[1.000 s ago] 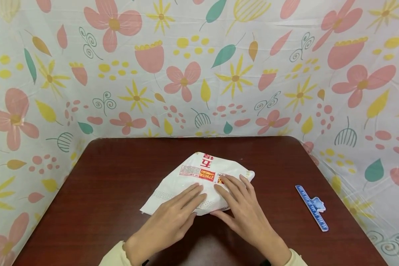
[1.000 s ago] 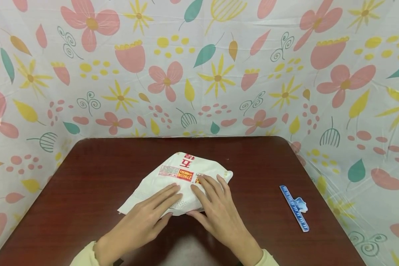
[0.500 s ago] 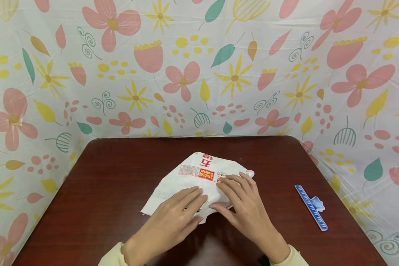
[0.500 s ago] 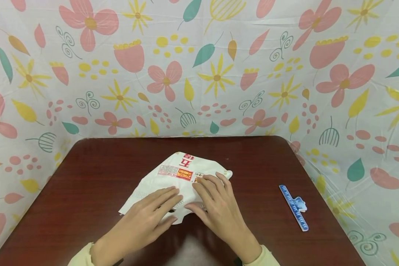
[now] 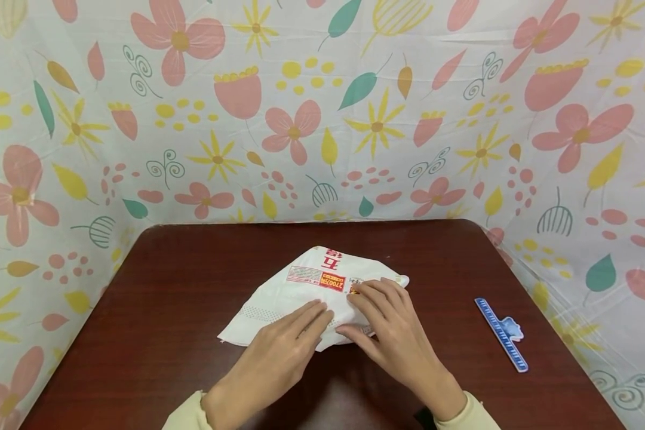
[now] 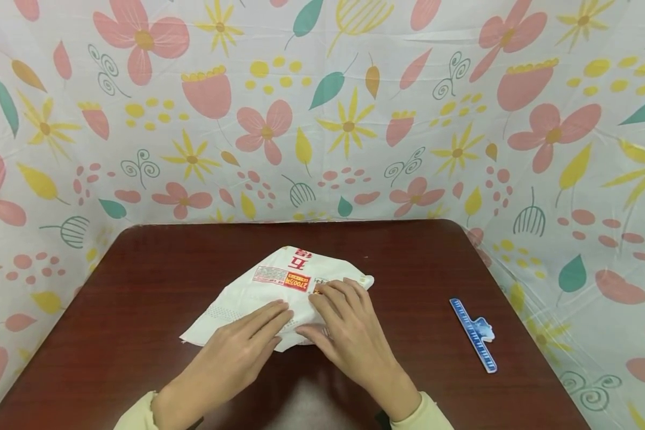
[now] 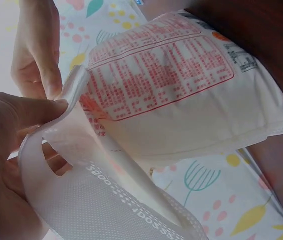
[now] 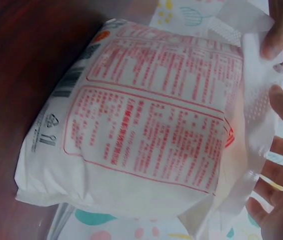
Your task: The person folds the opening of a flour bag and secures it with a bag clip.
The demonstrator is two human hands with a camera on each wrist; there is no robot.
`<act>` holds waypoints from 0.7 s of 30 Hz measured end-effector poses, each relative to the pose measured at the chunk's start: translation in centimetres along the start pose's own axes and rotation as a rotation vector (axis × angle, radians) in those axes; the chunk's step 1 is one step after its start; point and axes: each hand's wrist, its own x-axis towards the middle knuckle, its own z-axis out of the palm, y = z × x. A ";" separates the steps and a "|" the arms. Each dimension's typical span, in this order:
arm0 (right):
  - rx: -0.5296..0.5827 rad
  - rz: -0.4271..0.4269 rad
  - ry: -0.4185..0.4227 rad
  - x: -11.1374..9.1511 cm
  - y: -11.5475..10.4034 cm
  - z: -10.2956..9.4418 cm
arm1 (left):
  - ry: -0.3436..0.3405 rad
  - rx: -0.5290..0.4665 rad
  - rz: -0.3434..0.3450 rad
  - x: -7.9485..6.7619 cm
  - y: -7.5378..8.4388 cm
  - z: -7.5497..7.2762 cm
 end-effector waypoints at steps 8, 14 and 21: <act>0.026 0.060 -0.160 0.1 0.8 -1.1 | 0.037 -0.026 -0.009 0.9 -0.4 -1.0; 0.011 0.058 -0.136 0.8 1.5 -1.7 | 0.052 -0.048 -0.003 1.6 -0.7 -1.6; 0.016 0.055 -0.106 1.2 1.4 -1.9 | 0.061 -0.024 0.007 2.4 -1.1 -2.2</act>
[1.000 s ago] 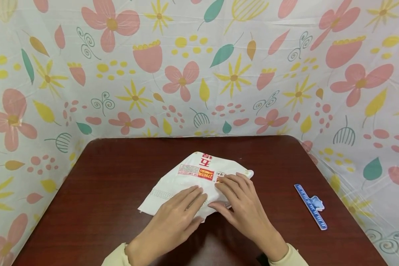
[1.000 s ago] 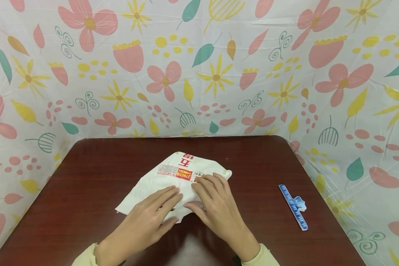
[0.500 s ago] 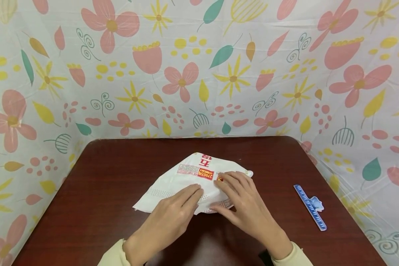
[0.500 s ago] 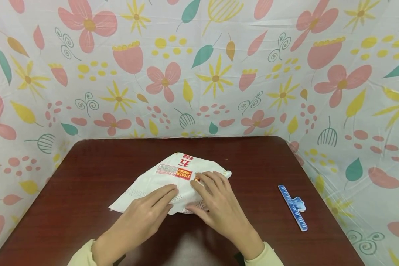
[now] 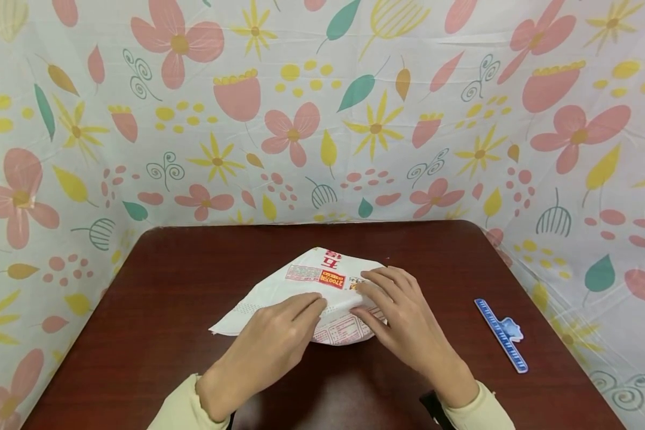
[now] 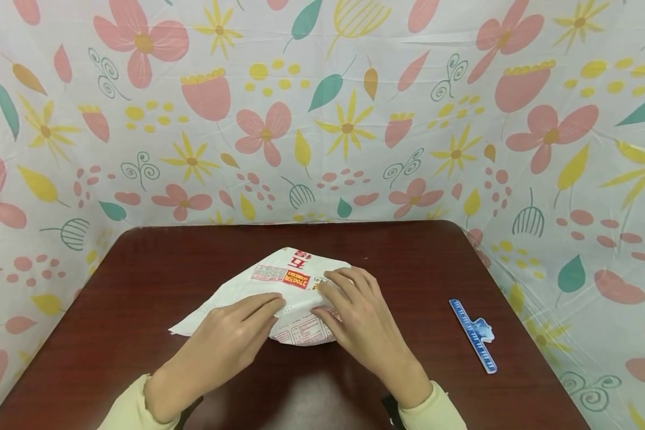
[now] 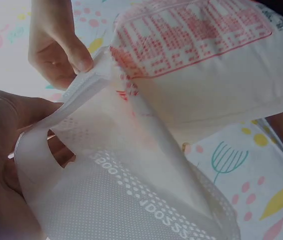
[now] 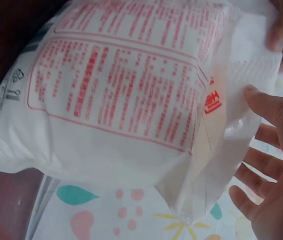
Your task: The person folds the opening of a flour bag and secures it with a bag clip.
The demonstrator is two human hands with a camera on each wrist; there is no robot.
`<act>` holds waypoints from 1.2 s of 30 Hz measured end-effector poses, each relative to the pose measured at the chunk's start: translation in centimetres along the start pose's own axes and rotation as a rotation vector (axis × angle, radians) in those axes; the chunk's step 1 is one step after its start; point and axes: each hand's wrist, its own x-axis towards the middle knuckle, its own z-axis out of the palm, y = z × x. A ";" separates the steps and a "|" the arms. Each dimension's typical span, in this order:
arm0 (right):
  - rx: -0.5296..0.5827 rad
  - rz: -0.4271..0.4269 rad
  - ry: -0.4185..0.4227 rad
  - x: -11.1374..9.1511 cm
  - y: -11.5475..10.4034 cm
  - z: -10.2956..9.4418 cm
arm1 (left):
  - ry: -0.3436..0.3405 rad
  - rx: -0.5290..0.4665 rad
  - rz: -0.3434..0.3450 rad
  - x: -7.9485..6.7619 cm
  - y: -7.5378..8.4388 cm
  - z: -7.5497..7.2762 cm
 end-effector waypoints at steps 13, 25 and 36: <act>-0.023 -0.001 0.003 -0.5 0.1 0.5 | 0.027 -0.024 -0.011 2.3 -0.8 -1.4; 0.175 -0.015 0.176 0.5 0.4 -0.6 | 0.018 -0.069 0.044 1.6 -0.8 -2.2; 0.355 -0.064 0.251 2.4 -0.4 -1.3 | 0.001 0.051 0.127 2.6 -1.4 -2.7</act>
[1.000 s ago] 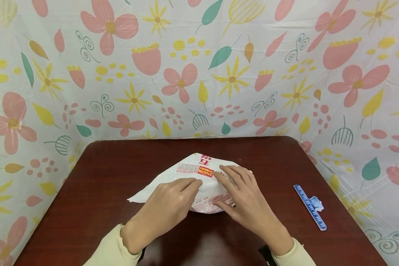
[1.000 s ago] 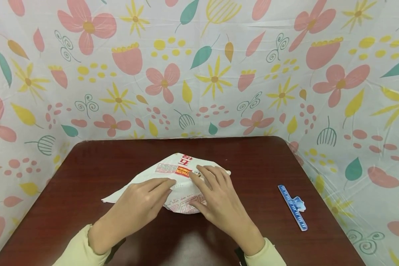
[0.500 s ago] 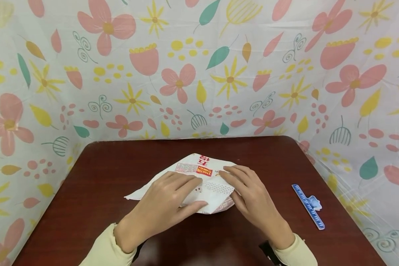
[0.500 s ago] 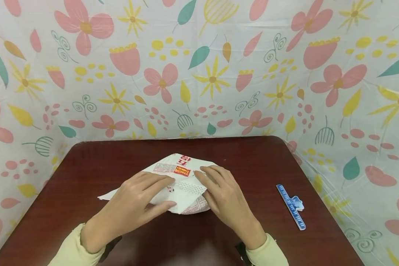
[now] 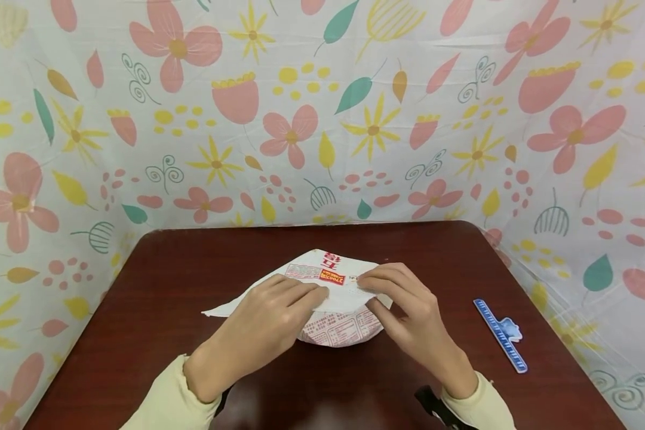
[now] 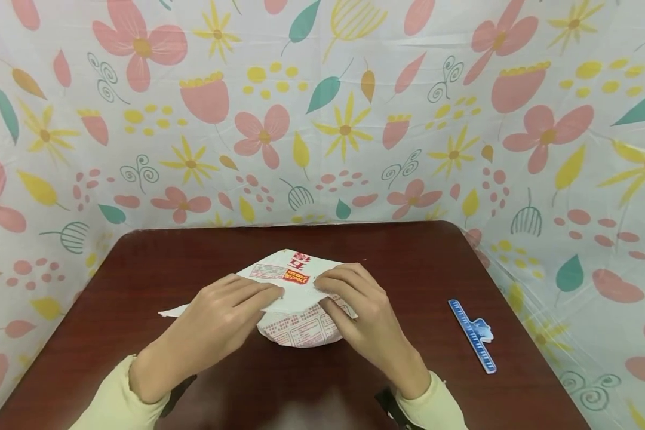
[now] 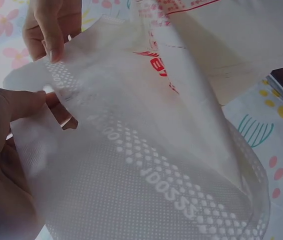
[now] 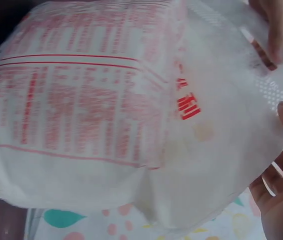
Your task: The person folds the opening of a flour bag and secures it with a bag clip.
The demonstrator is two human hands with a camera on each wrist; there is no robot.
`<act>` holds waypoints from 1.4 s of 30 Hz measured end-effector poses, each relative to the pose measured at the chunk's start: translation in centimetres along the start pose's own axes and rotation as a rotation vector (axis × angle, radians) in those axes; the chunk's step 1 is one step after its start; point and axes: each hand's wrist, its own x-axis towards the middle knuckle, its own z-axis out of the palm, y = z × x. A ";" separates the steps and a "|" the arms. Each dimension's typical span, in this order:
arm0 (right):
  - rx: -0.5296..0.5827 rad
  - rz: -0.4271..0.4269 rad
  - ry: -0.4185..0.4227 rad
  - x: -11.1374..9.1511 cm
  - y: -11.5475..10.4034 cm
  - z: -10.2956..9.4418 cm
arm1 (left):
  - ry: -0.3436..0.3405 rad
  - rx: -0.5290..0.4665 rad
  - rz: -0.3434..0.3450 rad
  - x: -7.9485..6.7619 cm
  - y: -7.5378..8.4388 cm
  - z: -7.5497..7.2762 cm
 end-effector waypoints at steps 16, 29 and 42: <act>-0.077 0.055 0.061 3.0 1.9 -0.2 | 0.117 0.075 -0.128 0.4 -2.7 -1.2; -0.073 0.128 0.156 3.4 2.9 -0.3 | 0.142 0.153 -0.238 -1.6 -5.0 -2.6; 0.007 0.291 0.237 3.8 2.3 -1.2 | 0.213 -0.079 -0.219 -1.4 -7.6 -3.4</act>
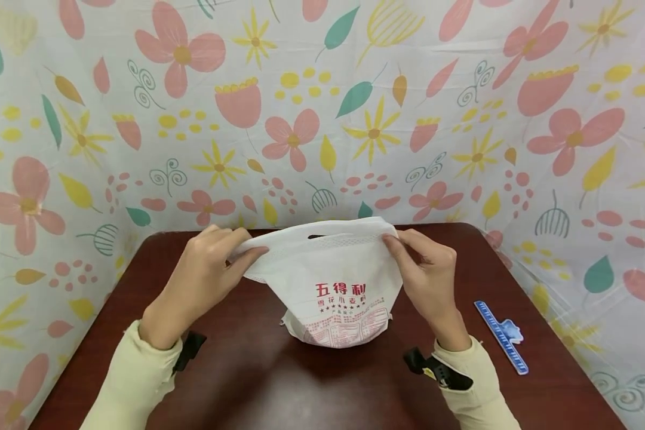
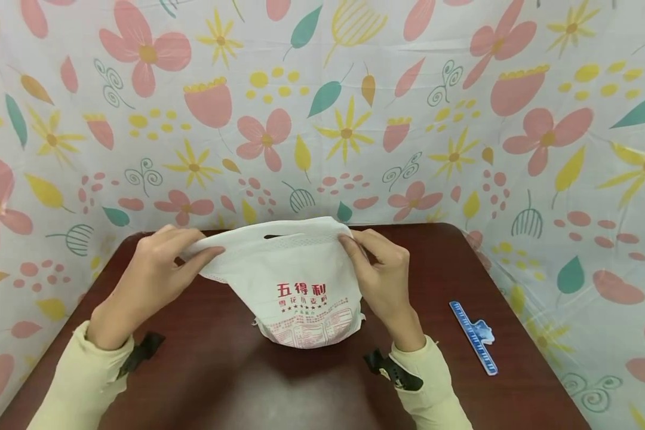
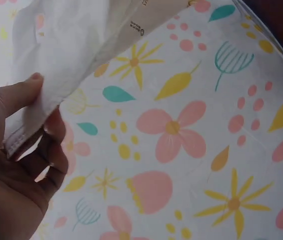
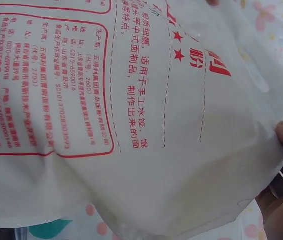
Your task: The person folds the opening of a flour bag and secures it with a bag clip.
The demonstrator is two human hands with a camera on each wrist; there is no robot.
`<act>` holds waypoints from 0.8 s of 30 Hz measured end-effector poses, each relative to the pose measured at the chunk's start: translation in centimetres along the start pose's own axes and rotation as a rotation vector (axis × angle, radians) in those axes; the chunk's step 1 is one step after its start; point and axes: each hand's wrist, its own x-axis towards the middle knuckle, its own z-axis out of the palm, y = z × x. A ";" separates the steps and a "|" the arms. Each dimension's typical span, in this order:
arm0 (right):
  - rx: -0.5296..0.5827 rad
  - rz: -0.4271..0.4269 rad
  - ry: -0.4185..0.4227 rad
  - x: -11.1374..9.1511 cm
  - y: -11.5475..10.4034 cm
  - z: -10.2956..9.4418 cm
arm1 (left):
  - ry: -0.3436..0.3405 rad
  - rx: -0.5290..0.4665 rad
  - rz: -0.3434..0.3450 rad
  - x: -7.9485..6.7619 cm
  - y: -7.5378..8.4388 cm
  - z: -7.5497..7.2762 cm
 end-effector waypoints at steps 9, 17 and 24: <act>0.000 0.133 0.098 -0.4 0.4 -0.6 | -0.076 -0.171 0.062 3.3 -0.6 -0.1; 0.124 0.288 0.030 -0.7 1.3 -2.0 | -0.115 -0.299 -0.023 4.5 -1.0 0.3; 0.099 0.341 -0.161 -1.9 2.2 -4.3 | -0.140 -0.197 -0.112 4.1 -0.5 0.1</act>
